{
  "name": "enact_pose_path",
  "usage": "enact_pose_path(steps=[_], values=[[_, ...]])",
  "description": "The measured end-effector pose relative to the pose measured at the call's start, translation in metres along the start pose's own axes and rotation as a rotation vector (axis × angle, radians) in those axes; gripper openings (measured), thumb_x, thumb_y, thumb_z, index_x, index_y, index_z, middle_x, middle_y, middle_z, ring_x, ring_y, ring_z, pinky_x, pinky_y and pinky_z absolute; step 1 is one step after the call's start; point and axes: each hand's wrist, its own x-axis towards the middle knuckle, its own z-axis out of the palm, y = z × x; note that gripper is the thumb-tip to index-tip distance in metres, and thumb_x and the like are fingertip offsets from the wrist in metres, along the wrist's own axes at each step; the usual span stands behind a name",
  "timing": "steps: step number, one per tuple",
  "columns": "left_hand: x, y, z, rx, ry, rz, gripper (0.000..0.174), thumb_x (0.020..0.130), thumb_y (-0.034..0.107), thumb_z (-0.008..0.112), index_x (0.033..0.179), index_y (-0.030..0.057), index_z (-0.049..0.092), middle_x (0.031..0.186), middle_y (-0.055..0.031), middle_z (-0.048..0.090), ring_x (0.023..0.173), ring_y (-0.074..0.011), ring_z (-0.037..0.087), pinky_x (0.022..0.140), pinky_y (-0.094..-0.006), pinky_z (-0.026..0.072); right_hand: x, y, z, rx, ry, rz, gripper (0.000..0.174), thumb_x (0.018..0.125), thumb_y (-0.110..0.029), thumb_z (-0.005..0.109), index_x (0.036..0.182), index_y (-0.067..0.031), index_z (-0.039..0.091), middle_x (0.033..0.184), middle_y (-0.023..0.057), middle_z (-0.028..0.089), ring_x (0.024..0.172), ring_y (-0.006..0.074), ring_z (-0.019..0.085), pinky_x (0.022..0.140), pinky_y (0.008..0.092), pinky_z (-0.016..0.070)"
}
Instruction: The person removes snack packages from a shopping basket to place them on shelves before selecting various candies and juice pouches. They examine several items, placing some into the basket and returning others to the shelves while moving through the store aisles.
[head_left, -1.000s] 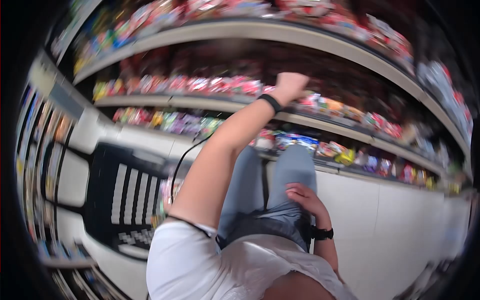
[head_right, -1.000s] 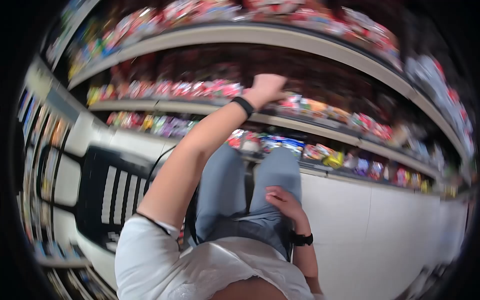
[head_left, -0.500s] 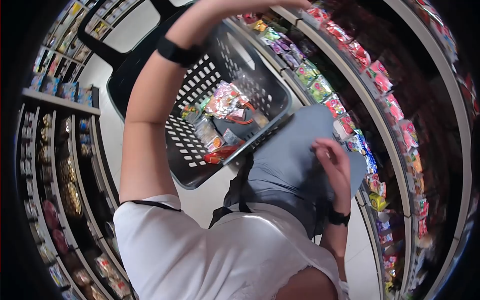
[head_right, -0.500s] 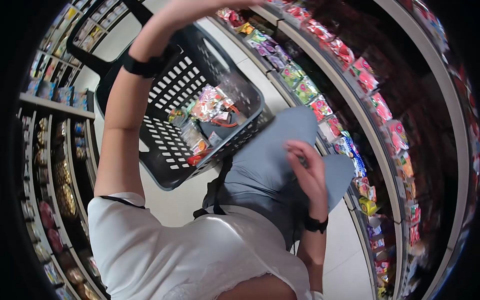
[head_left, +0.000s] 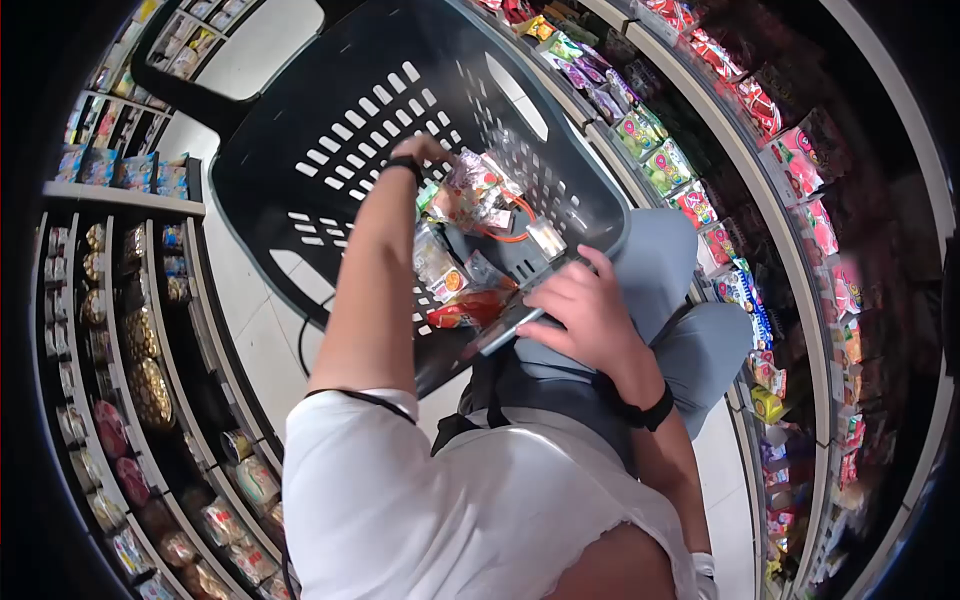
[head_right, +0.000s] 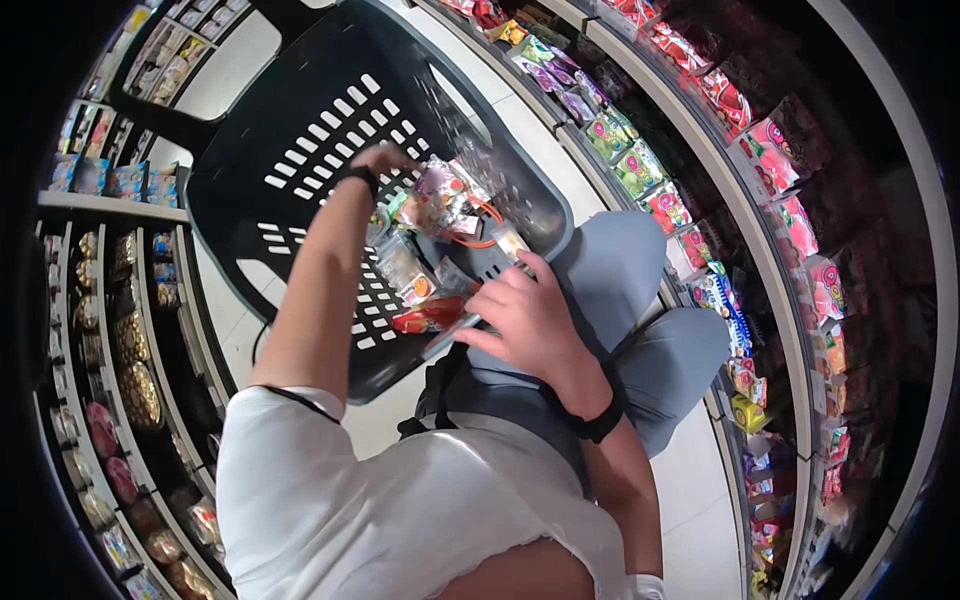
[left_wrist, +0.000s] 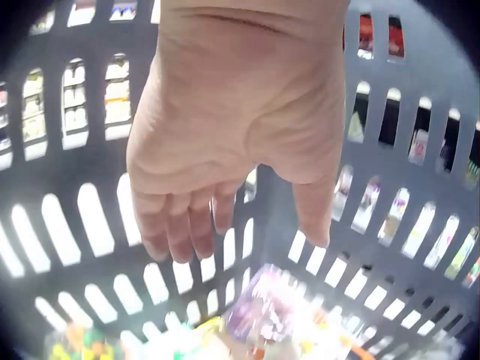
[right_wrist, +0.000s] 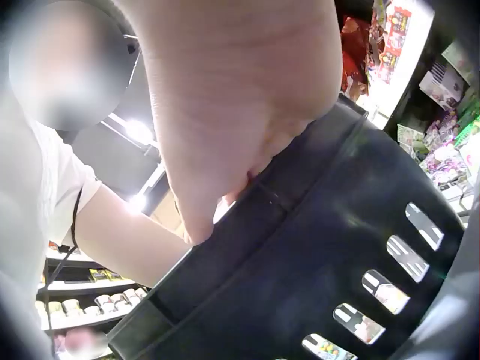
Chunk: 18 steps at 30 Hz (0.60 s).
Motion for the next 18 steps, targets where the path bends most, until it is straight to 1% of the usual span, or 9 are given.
enact_pose_path(steps=[1, 3, 4, 5, 7, 10, 11, 14, 18], values=[[0.002, -0.007, 0.027, 0.066, 0.133, 0.027, 0.071, 0.063, 0.050, 0.087, 0.116, 0.0048, 0.070, 0.119, -0.0117, 0.068, 0.105, -0.0284, 0.066, 0.090, -0.0389, 0.0536, -0.001, 0.000, -0.001, -0.003, -0.001, 0.012, 0.027, 0.077, -0.039, 0.077, 0.085, -0.0136, 0.069, 0.081, -0.0002, 0.062, 0.085, 0.0205, 0.057, 0.106, 0.0447, 0.0348], [-0.013, -0.010, 0.069, -0.087, -0.142, 0.134, 0.086, 0.052, 0.050, 0.092, 0.116, -0.0022, 0.067, 0.112, -0.0186, 0.070, 0.108, -0.0290, 0.066, 0.093, -0.0384, 0.0515, -0.002, -0.002, -0.007, -0.006, -0.051, 0.060, 0.028, 0.075, -0.039, 0.078, 0.086, -0.0137, 0.070, 0.083, -0.0014, 0.064, 0.086, 0.0197, 0.058, 0.107, 0.0447, 0.0346], [-0.043, 0.006, 0.088, -0.166, 0.107, -0.031, 0.092, 0.050, 0.048, 0.094, 0.120, -0.0008, 0.061, 0.119, -0.0170, 0.067, 0.111, -0.0277, 0.064, 0.093, -0.0380, 0.0514, -0.001, -0.002, -0.007, -0.007, -0.055, 0.064, 0.028, 0.075, -0.039, 0.078, 0.086, -0.0137, 0.070, 0.083, -0.0014, 0.064, 0.086, 0.0197, 0.058, 0.107, 0.0447, 0.0346], [-0.009, -0.011, 0.130, -0.067, 0.246, 0.001, 0.103, 0.047, 0.050, 0.094, 0.126, 0.0011, 0.051, 0.130, -0.0186, 0.059, 0.117, -0.0297, 0.060, 0.095, -0.0380, 0.0506, 0.000, -0.002, -0.006, -0.007, -0.040, 0.070, 0.029, 0.075, -0.039, 0.078, 0.087, -0.0143, 0.070, 0.084, -0.0021, 0.064, 0.087, 0.0190, 0.058, 0.107, 0.0446, 0.0342], [-0.047, 0.009, 0.147, -0.053, 0.517, -0.021, 0.117, 0.044, 0.053, 0.094, 0.134, 0.0012, 0.041, 0.133, -0.0209, 0.055, 0.121, -0.0342, 0.057, 0.096, -0.0400, 0.0499, 0.003, -0.002, -0.004, 0.003, -0.039, 0.064, 0.029, 0.074, -0.040, 0.078, 0.088, -0.0150, 0.070, 0.085, -0.0027, 0.063, 0.087, 0.0183, 0.058, 0.107, 0.0446, 0.0339], [-0.041, -0.020, 0.179, -0.416, 0.460, -0.042, 0.116, 0.042, 0.053, 0.095, 0.132, -0.0006, 0.045, 0.127, -0.0224, 0.057, 0.118, -0.0351, 0.058, 0.096, -0.0423, 0.0495, 0.004, -0.002, -0.002, -0.013, -0.073, 0.108, 0.030, 0.074, -0.041, 0.078, 0.092, -0.0184, 0.069, 0.089, -0.0051, 0.064, 0.090, 0.0156, 0.060, 0.108, 0.0445, 0.0329], [-0.032, -0.036, 0.182, -0.665, 0.197, -0.021, 0.106, 0.048, 0.041, 0.097, 0.132, -0.0008, 0.048, 0.118, -0.0179, 0.064, 0.109, -0.0318, 0.064, 0.092, -0.0403, 0.0513, 0.005, -0.003, -0.002, -0.004, -0.079, 0.099, 0.030, 0.074, -0.041, 0.078, 0.092, -0.0184, 0.069, 0.089, -0.0051, 0.064, 0.090, 0.0156, 0.060, 0.108, 0.0445, 0.0329], [-0.031, -0.057, 0.178, -0.964, -0.014, 0.056, 0.092, 0.054, 0.026, 0.097, 0.130, 0.0007, 0.051, 0.113, -0.0128, 0.068, 0.098, -0.0271, 0.067, 0.087, -0.0373, 0.0532, 0.007, -0.004, -0.003, -0.042, -0.124, 0.123, 0.030, 0.074, -0.041, 0.078, 0.092, -0.0186, 0.070, 0.091, -0.0055, 0.065, 0.091, 0.0154, 0.060, 0.108, 0.0447, 0.0329], [0.004, -0.088, 0.182, -0.920, -0.622, -0.075, 0.025, 0.065, 0.007, 0.089, 0.081, 0.0089, 0.070, 0.085, -0.0075, 0.072, 0.077, -0.0217, 0.063, 0.070, -0.0261, 0.0496, 0.005, -0.004, -0.001, -0.025, -0.081, 0.122, 0.030, 0.074, -0.042, 0.078, 0.092, -0.0180, 0.070, 0.090, -0.0052, 0.066, 0.092, 0.0157, 0.060, 0.108, 0.0448, 0.0327]])
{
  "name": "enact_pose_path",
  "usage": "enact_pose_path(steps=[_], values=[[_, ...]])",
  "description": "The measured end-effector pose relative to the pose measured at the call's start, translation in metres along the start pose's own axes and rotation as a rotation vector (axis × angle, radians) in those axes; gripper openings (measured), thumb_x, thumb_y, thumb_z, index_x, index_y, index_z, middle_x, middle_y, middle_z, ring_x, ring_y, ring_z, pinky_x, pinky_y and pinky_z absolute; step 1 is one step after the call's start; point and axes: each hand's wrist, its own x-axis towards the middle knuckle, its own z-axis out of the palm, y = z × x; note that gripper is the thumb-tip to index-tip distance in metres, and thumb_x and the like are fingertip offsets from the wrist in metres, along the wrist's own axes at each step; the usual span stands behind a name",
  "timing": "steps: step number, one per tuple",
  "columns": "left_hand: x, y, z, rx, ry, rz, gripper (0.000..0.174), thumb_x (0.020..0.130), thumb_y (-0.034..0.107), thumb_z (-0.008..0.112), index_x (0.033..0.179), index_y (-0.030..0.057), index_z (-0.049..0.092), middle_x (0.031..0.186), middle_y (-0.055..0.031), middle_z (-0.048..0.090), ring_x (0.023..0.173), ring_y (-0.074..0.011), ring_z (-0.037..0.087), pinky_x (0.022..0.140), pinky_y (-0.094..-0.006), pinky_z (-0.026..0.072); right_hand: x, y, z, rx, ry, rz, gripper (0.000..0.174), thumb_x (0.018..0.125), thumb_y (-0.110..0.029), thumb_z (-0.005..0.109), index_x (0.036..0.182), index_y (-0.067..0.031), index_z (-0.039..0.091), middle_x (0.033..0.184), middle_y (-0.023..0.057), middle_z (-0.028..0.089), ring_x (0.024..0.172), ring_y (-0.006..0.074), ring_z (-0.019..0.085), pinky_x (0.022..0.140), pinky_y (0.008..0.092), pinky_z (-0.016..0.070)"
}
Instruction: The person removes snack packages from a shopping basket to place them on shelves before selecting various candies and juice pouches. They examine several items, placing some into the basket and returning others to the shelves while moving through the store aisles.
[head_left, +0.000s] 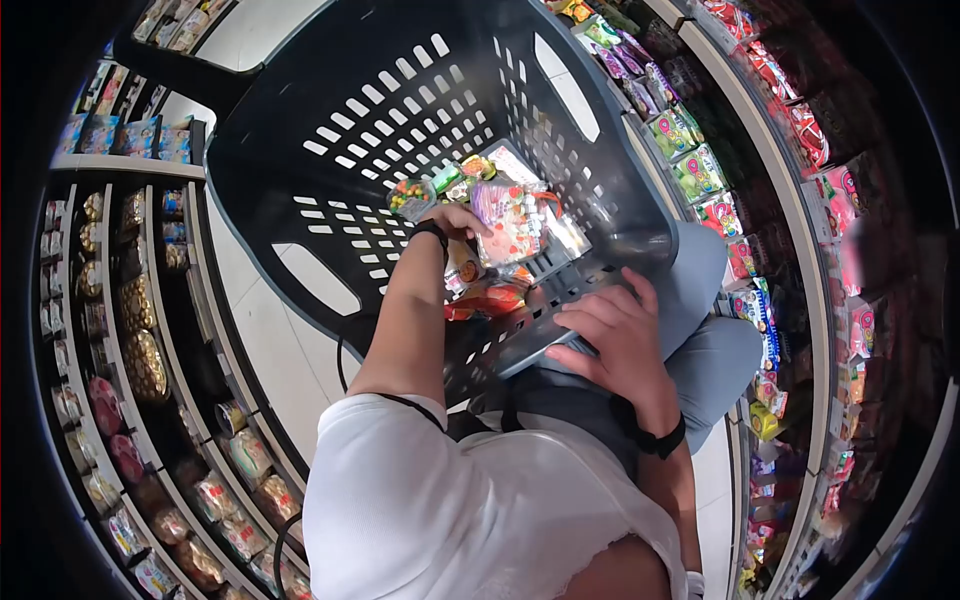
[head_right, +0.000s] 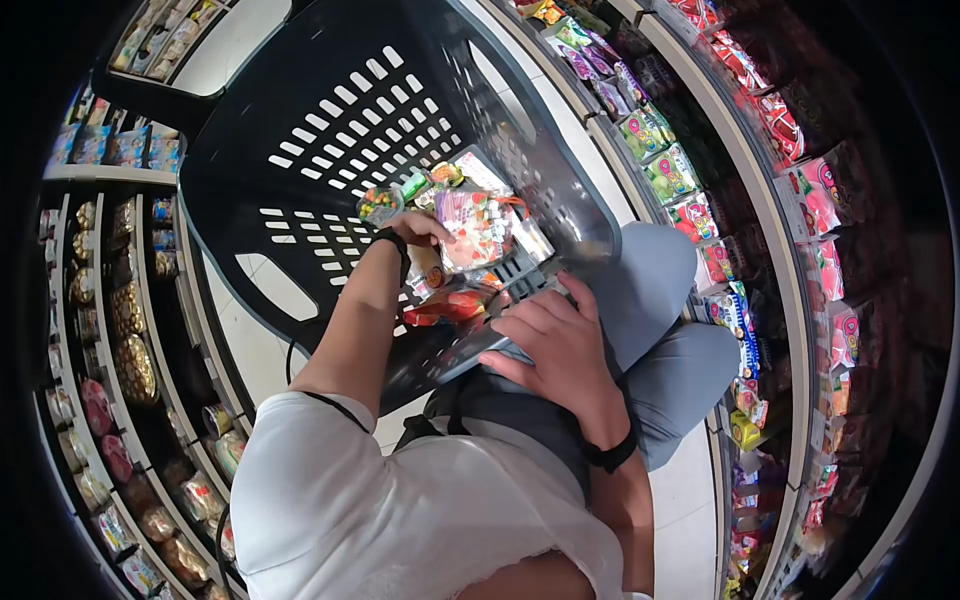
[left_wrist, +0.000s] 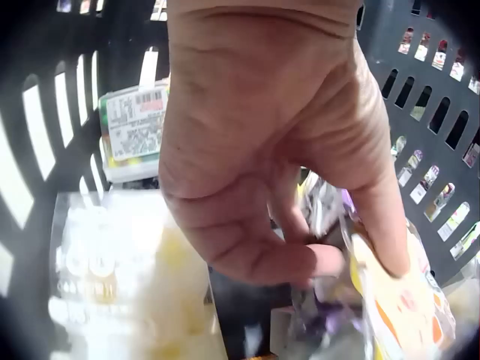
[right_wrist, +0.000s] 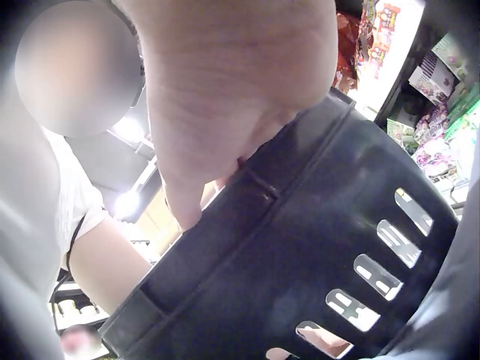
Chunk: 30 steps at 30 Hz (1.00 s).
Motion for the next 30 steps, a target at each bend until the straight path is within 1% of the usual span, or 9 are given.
enact_pose_path(steps=[3, 5, 7, 10, 12, 19, 22, 26, 30], values=[[0.005, -0.001, 0.012, 0.301, -0.216, -0.491, 0.022, 0.068, 0.010, 0.087, 0.080, 0.0084, 0.068, 0.087, -0.0076, 0.072, 0.075, -0.0209, 0.064, 0.068, -0.0258, 0.0492, 0.001, 0.000, 0.001, 0.003, 0.026, -0.003, 0.031, 0.074, -0.042, 0.078, 0.091, -0.0173, 0.070, 0.090, -0.0046, 0.066, 0.092, 0.0160, 0.061, 0.108, 0.0450, 0.0329], [-0.060, 0.037, 0.059, 0.500, -0.108, -0.520, 0.020, 0.069, 0.012, 0.086, 0.077, 0.0077, 0.067, 0.087, -0.0084, 0.073, 0.071, -0.0200, 0.065, 0.071, -0.0273, 0.0514, 0.001, -0.001, 0.001, 0.001, 0.032, -0.005, 0.032, 0.073, -0.042, 0.078, 0.091, -0.0170, 0.070, 0.089, -0.0042, 0.066, 0.092, 0.0162, 0.061, 0.108, 0.0451, 0.0331], [-0.030, 0.027, 0.049, 0.501, -0.406, -0.287, 0.019, 0.068, 0.014, 0.085, 0.075, 0.0082, 0.068, 0.084, -0.0094, 0.073, 0.070, -0.0193, 0.067, 0.069, -0.0298, 0.0529, 0.001, -0.001, 0.001, -0.014, 0.020, -0.003, 0.033, 0.073, -0.042, 0.079, 0.092, -0.0168, 0.070, 0.090, -0.0037, 0.066, 0.092, 0.0167, 0.061, 0.108, 0.0456, 0.0339], [-0.003, 0.051, 0.019, 0.835, 0.214, -0.077, 0.010, 0.071, 0.012, 0.073, 0.071, 0.0020, 0.070, 0.075, -0.0127, 0.072, 0.070, -0.0207, 0.070, 0.066, -0.0321, 0.0553, 0.000, -0.001, 0.002, -0.009, 0.025, -0.003, 0.033, 0.073, -0.042, 0.079, 0.093, -0.0168, 0.070, 0.090, -0.0037, 0.066, 0.092, 0.0170, 0.061, 0.108, 0.0467, 0.0345], [-0.017, 0.063, 0.012, 0.809, 1.152, 0.325, 0.027, 0.076, 0.023, 0.073, 0.089, -0.0008, 0.071, 0.095, -0.0239, 0.070, 0.093, -0.0358, 0.070, 0.080, -0.0455, 0.0565, -0.001, 0.000, 0.003, -0.010, 0.030, -0.012, 0.034, 0.074, -0.043, 0.078, 0.093, -0.0167, 0.069, 0.090, -0.0038, 0.066, 0.092, 0.0171, 0.061, 0.108, 0.0472, 0.0346], [0.003, 0.040, 0.005, 0.960, 1.103, 0.158, 0.051, 0.074, 0.028, 0.075, 0.113, -0.0021, 0.062, 0.116, -0.0208, 0.064, 0.110, -0.0347, 0.062, 0.092, -0.0435, 0.0508, -0.004, 0.002, 0.006, 0.004, 0.057, -0.022, 0.034, 0.076, -0.044, 0.077, 0.093, -0.0162, 0.069, 0.092, -0.0035, 0.064, 0.093, 0.0168, 0.060, 0.108, 0.0484, 0.0348], [0.022, 0.025, 0.039, 0.975, 1.533, 0.294, 0.060, 0.071, 0.028, 0.074, 0.117, -0.0035, 0.054, 0.117, -0.0212, 0.055, 0.110, -0.0351, 0.052, 0.103, -0.0453, 0.0363, -0.003, 0.002, 0.005, 0.007, 0.042, -0.013, 0.033, 0.076, -0.043, 0.077, 0.094, -0.0164, 0.069, 0.092, -0.0037, 0.065, 0.093, 0.0160, 0.060, 0.108, 0.0483, 0.0341], [0.052, 0.040, 0.048, 1.012, 1.354, 0.534, 0.045, 0.080, 0.035, 0.064, 0.104, -0.0031, 0.065, 0.113, -0.0232, 0.063, 0.108, -0.0375, 0.056, 0.105, -0.0483, 0.0344, 0.001, 0.002, 0.003, 0.006, 0.007, -0.009, 0.032, 0.077, -0.044, 0.076, 0.093, -0.0166, 0.069, 0.093, -0.0040, 0.065, 0.093, 0.0155, 0.060, 0.109, 0.0479, 0.0329], [0.053, 0.080, 0.074, 0.673, 1.114, 0.306, 0.053, 0.084, 0.047, 0.057, 0.095, -0.0020, 0.073, 0.105, -0.0263, 0.069, 0.100, -0.0386, 0.065, 0.103, -0.0478, 0.0388, 0.003, 0.002, 0.003, -0.007, -0.016, -0.004, 0.032, 0.078, -0.044, 0.075, 0.092, -0.0166, 0.070, 0.092, -0.0036, 0.066, 0.094, 0.0156, 0.060, 0.109, 0.0474, 0.0318]])
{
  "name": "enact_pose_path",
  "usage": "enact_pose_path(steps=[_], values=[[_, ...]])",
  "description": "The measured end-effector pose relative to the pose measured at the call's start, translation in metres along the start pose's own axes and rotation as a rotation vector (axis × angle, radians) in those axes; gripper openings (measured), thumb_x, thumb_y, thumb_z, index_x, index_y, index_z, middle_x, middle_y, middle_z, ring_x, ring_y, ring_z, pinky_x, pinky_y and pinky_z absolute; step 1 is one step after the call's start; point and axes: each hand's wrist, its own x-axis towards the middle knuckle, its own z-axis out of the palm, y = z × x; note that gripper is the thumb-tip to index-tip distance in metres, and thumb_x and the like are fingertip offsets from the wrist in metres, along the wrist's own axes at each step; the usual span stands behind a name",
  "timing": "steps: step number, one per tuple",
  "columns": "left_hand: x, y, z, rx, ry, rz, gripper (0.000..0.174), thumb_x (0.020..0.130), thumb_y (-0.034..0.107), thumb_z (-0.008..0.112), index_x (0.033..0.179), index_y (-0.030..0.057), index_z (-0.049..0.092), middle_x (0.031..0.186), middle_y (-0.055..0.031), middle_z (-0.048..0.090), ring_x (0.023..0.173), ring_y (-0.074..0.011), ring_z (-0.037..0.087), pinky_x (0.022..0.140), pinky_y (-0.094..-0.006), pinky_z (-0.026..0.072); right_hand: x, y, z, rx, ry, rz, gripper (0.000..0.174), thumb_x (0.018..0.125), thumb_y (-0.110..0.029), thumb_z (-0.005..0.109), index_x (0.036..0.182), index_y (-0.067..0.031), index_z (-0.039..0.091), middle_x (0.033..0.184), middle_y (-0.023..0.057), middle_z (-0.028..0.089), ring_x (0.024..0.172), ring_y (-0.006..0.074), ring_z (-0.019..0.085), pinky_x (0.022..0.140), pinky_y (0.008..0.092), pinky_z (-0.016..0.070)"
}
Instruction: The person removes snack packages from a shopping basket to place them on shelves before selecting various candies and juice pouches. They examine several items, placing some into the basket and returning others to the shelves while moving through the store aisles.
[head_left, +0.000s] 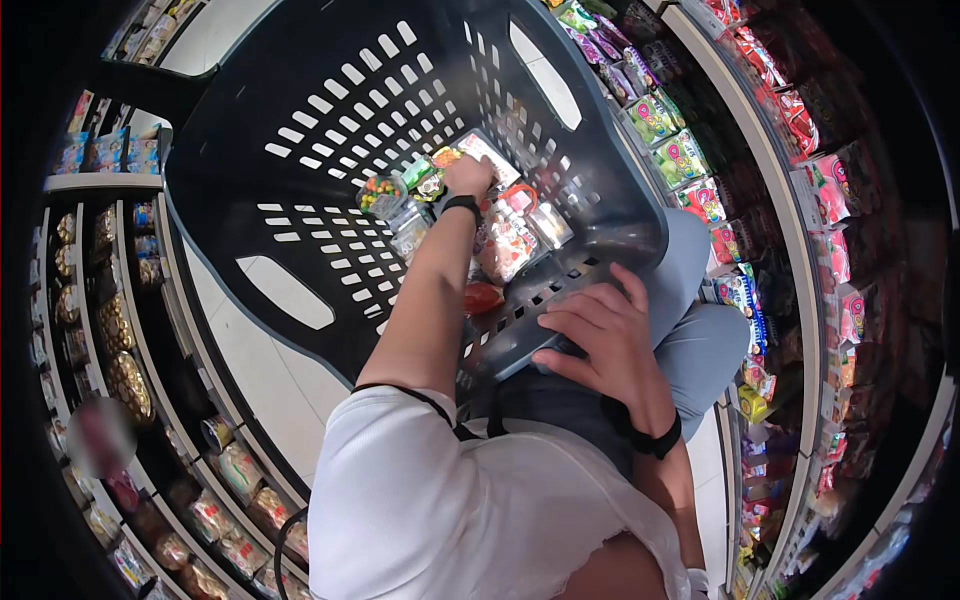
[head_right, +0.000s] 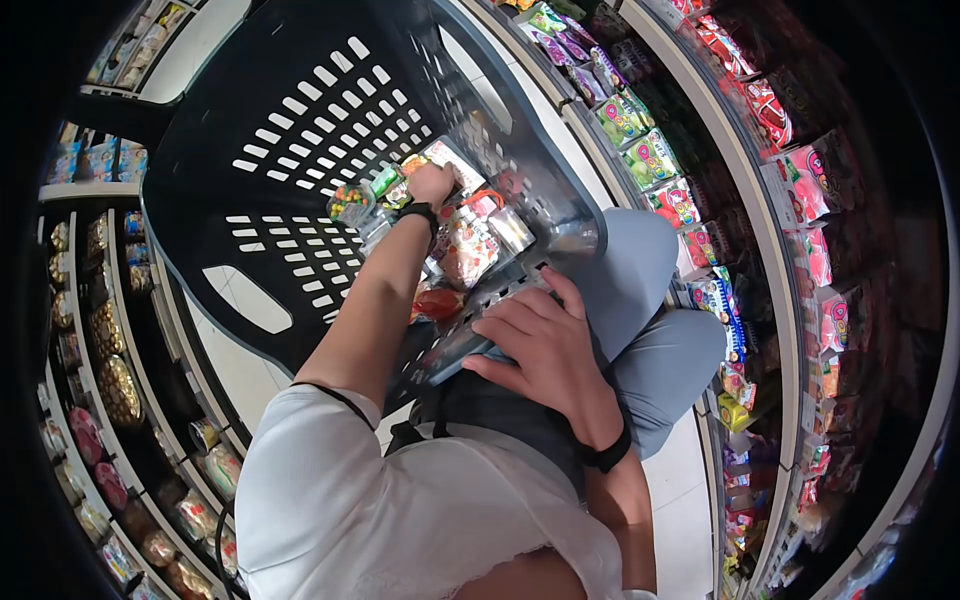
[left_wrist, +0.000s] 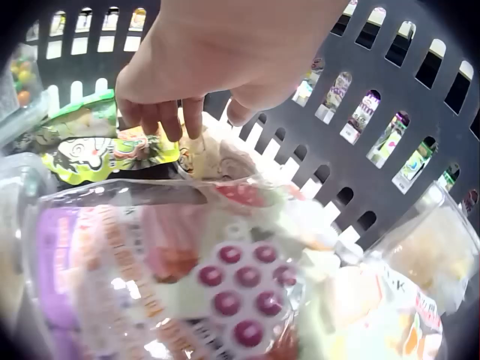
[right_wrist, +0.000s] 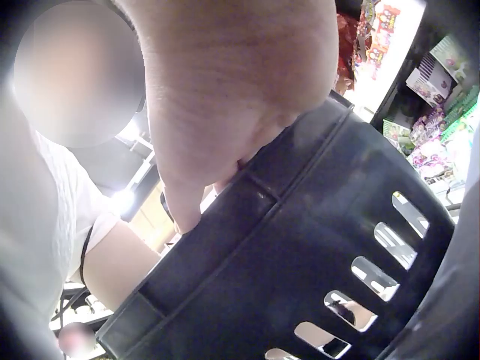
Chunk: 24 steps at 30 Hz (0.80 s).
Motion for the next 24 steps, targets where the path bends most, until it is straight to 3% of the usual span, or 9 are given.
enact_pose_path(steps=[3, 5, 7, 8, 12, 17, 19, 21, 24], values=[[0.008, 0.014, 0.032, 0.003, -0.121, -0.064, 0.049, 0.084, 0.047, 0.059, 0.098, 0.0027, 0.074, 0.113, -0.0240, 0.068, 0.103, -0.0341, 0.066, 0.100, -0.0492, 0.0411, 0.000, 0.001, 0.000, -0.008, 0.006, 0.007, 0.031, 0.078, -0.044, 0.075, 0.092, -0.0166, 0.070, 0.091, -0.0034, 0.065, 0.093, 0.0157, 0.060, 0.109, 0.0473, 0.0318], [0.026, 0.000, 0.092, -0.059, -0.429, 0.114, 0.046, 0.084, 0.044, 0.061, 0.102, 0.0030, 0.073, 0.123, -0.0207, 0.065, 0.114, -0.0324, 0.063, 0.101, -0.0485, 0.0410, 0.000, 0.001, -0.001, -0.010, 0.013, 0.011, 0.031, 0.079, -0.044, 0.075, 0.092, -0.0167, 0.070, 0.091, -0.0033, 0.065, 0.094, 0.0158, 0.060, 0.109, 0.0473, 0.0318], [-0.021, 0.017, 0.068, -0.196, -0.213, 0.025, 0.046, 0.084, 0.044, 0.062, 0.104, 0.0035, 0.072, 0.119, -0.0207, 0.067, 0.114, -0.0323, 0.064, 0.100, -0.0467, 0.0424, 0.000, 0.003, -0.001, 0.023, 0.012, 0.011, 0.031, 0.079, -0.045, 0.074, 0.092, -0.0170, 0.070, 0.091, -0.0035, 0.065, 0.094, 0.0157, 0.060, 0.109, 0.0473, 0.0316], [-0.042, 0.031, 0.041, -0.157, -0.206, -0.041, 0.054, 0.083, 0.046, 0.062, 0.114, 0.0020, 0.066, 0.113, -0.0196, 0.070, 0.107, -0.0334, 0.067, 0.098, -0.0454, 0.0448, 0.000, 0.003, -0.001, 0.020, 0.014, 0.013, 0.031, 0.079, -0.045, 0.074, 0.092, -0.0170, 0.070, 0.091, -0.0035, 0.065, 0.094, 0.0157, 0.060, 0.109, 0.0473, 0.0316], [-0.046, 0.030, 0.020, -0.026, -0.423, 0.038, 0.064, 0.082, 0.046, 0.064, 0.124, -0.0019, 0.056, 0.110, -0.0188, 0.070, 0.100, -0.0338, 0.069, 0.093, -0.0435, 0.0480, 0.000, 0.002, -0.001, 0.029, 0.023, 0.001, 0.031, 0.078, -0.045, 0.075, 0.092, -0.0175, 0.070, 0.092, -0.0042, 0.065, 0.095, 0.0154, 0.060, 0.109, 0.0469, 0.0314], [-0.064, 0.008, 0.018, 0.003, -0.253, 0.197, 0.053, 0.082, 0.044, 0.067, 0.112, 0.0011, 0.059, 0.110, -0.0207, 0.067, 0.104, -0.0365, 0.065, 0.089, -0.0432, 0.0503, 0.001, 0.002, 0.000, 0.029, 0.041, -0.016, 0.030, 0.077, -0.043, 0.076, 0.092, -0.0183, 0.069, 0.093, -0.0050, 0.065, 0.095, 0.0154, 0.060, 0.109, 0.0465, 0.0318], [-0.076, 0.008, 0.024, 0.123, -0.036, 0.337, 0.050, 0.085, 0.042, 0.064, 0.114, 0.0014, 0.056, 0.110, -0.0196, 0.064, 0.102, -0.0376, 0.063, 0.087, -0.0457, 0.0500, 0.000, 0.003, 0.001, 0.021, 0.049, -0.019, 0.030, 0.076, -0.043, 0.077, 0.091, -0.0188, 0.069, 0.093, -0.0050, 0.065, 0.095, 0.0157, 0.060, 0.109, 0.0465, 0.0324], [-0.078, 0.008, 0.027, 0.141, -0.017, 0.373, 0.047, 0.084, 0.038, 0.061, 0.111, -0.0001, 0.056, 0.105, -0.0181, 0.062, 0.100, -0.0343, 0.062, 0.087, -0.0471, 0.0495, -0.001, 0.003, 0.002, 0.021, 0.057, -0.024, 0.030, 0.076, -0.043, 0.077, 0.091, -0.0187, 0.069, 0.093, -0.0050, 0.065, 0.095, 0.0159, 0.060, 0.109, 0.0466, 0.0325], [-0.079, 0.003, 0.025, 0.091, -0.029, 0.385, 0.051, 0.086, 0.046, 0.060, 0.108, 0.0000, 0.058, 0.106, -0.0181, 0.063, 0.101, -0.0348, 0.062, 0.087, -0.0473, 0.0482, -0.001, 0.003, 0.003, 0.023, 0.068, -0.024, 0.030, 0.076, -0.043, 0.077, 0.091, -0.0184, 0.068, 0.093, -0.0047, 0.065, 0.095, 0.0163, 0.060, 0.109, 0.0467, 0.0324]])
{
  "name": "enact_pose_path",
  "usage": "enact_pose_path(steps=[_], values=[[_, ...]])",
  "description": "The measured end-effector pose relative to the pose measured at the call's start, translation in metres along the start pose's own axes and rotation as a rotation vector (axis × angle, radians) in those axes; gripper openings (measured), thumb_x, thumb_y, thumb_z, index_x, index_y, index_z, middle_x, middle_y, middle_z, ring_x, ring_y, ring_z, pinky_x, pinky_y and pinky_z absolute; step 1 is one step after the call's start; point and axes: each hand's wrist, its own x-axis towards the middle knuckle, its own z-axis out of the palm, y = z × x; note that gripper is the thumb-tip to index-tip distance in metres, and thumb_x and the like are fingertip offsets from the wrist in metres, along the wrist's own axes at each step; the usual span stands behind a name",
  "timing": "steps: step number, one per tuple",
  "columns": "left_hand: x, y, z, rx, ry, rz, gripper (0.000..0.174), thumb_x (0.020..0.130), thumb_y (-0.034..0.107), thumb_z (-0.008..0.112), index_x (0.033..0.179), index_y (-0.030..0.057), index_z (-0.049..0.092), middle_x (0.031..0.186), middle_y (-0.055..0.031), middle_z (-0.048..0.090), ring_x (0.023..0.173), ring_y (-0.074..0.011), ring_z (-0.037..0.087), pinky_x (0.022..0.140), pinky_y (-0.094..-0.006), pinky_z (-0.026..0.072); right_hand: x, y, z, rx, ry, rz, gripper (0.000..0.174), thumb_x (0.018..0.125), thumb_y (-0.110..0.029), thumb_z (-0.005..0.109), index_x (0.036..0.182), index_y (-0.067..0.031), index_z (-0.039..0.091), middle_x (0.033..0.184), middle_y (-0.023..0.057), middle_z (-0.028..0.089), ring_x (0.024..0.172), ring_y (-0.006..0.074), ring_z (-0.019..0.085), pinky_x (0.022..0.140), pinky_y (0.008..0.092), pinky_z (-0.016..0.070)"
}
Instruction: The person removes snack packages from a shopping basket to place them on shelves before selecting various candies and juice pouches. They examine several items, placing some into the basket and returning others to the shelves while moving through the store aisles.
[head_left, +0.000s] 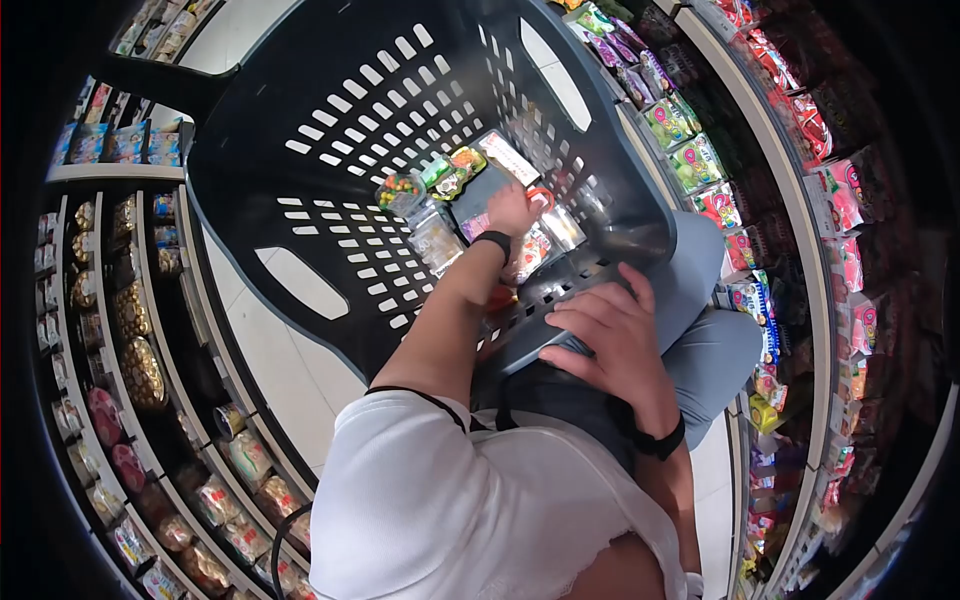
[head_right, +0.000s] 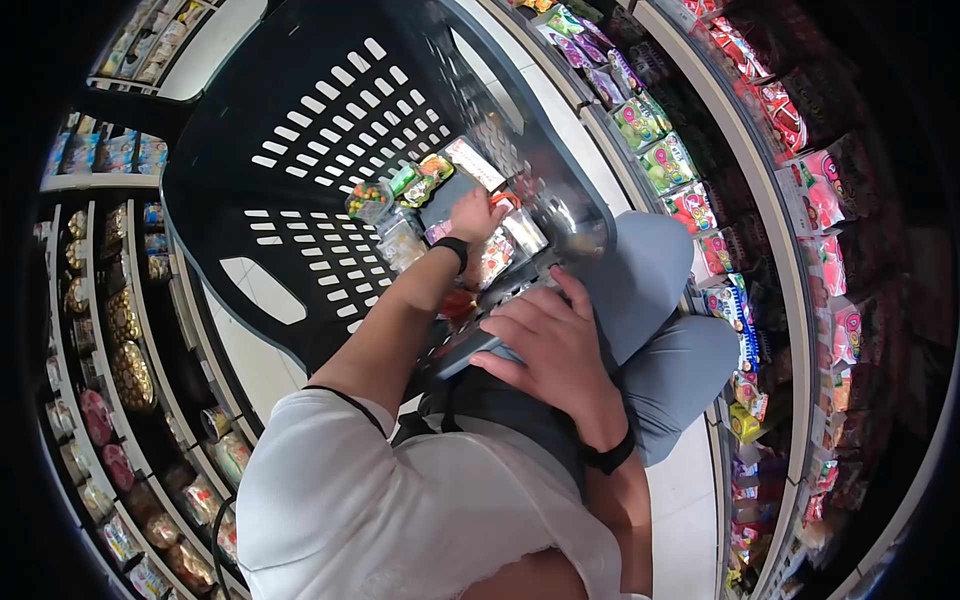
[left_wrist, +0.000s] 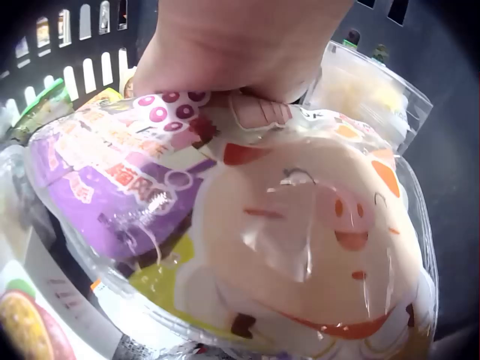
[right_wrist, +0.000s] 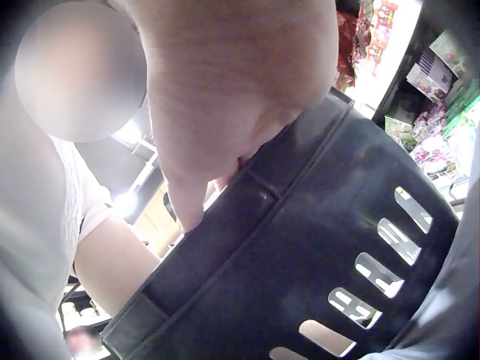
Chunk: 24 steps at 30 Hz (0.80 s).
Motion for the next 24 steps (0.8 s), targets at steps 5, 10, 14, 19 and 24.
enact_pose_path(steps=[5, 10, 14, 19, 24], values=[[0.016, -0.036, -0.044, 0.022, 0.257, -0.017, 0.048, 0.090, 0.045, 0.056, 0.106, 0.0001, 0.061, 0.105, -0.0195, 0.063, 0.100, -0.0343, 0.058, 0.092, -0.0461, 0.0435, 0.000, -0.002, -0.004, 0.012, -0.020, 0.030, 0.030, 0.077, -0.043, 0.076, 0.091, -0.0174, 0.069, 0.092, -0.0036, 0.065, 0.094, 0.0168, 0.060, 0.110, 0.0469, 0.0318], [0.012, -0.122, -0.082, 0.537, 0.280, -0.177, 0.033, 0.078, 0.021, 0.065, 0.108, 0.0077, 0.062, 0.115, -0.0114, 0.057, 0.117, -0.0293, 0.048, 0.103, -0.0488, 0.0313, 0.001, -0.003, -0.005, 0.006, -0.033, 0.015, 0.030, 0.077, -0.043, 0.074, 0.091, -0.0167, 0.070, 0.090, -0.0031, 0.065, 0.094, 0.0164, 0.059, 0.110, 0.0467, 0.0309], [0.003, -0.148, -0.084, 0.792, 0.168, -0.156, 0.026, 0.091, 0.023, 0.052, 0.113, 0.0122, 0.061, 0.115, -0.0088, 0.056, 0.113, -0.0259, 0.048, 0.094, -0.0498, 0.0382, -0.001, -0.003, -0.005, 0.007, -0.021, 0.021, 0.029, 0.077, -0.042, 0.074, 0.090, -0.0166, 0.070, 0.090, -0.0033, 0.065, 0.095, 0.0163, 0.059, 0.111, 0.0463, 0.0305], [0.021, -0.146, -0.070, 0.742, 0.088, -0.229, 0.020, 0.088, 0.022, 0.056, 0.100, 0.0147, 0.070, 0.103, -0.0049, 0.064, 0.109, -0.0256, 0.052, 0.084, -0.0435, 0.0429, -0.005, 0.001, -0.003, 0.032, -0.022, 0.003, 0.030, 0.079, -0.043, 0.073, 0.092, -0.0157, 0.070, 0.087, -0.0027, 0.064, 0.093, 0.0170, 0.059, 0.112, 0.0463, 0.0297], [0.015, -0.144, -0.095, 0.801, -0.150, -0.230, 0.037, 0.088, 0.048, 0.056, 0.095, 0.0183, 0.077, 0.094, -0.0043, 0.074, 0.086, -0.0231, 0.073, 0.063, -0.0376, 0.0552, -0.006, 0.010, 0.002, 0.105, 0.077, -0.068, 0.028, 0.083, -0.042, 0.069, 0.085, -0.0152, 0.066, 0.080, 0.0006, 0.057, 0.088, 0.0194, 0.058, 0.107, 0.0491, 0.0342]])
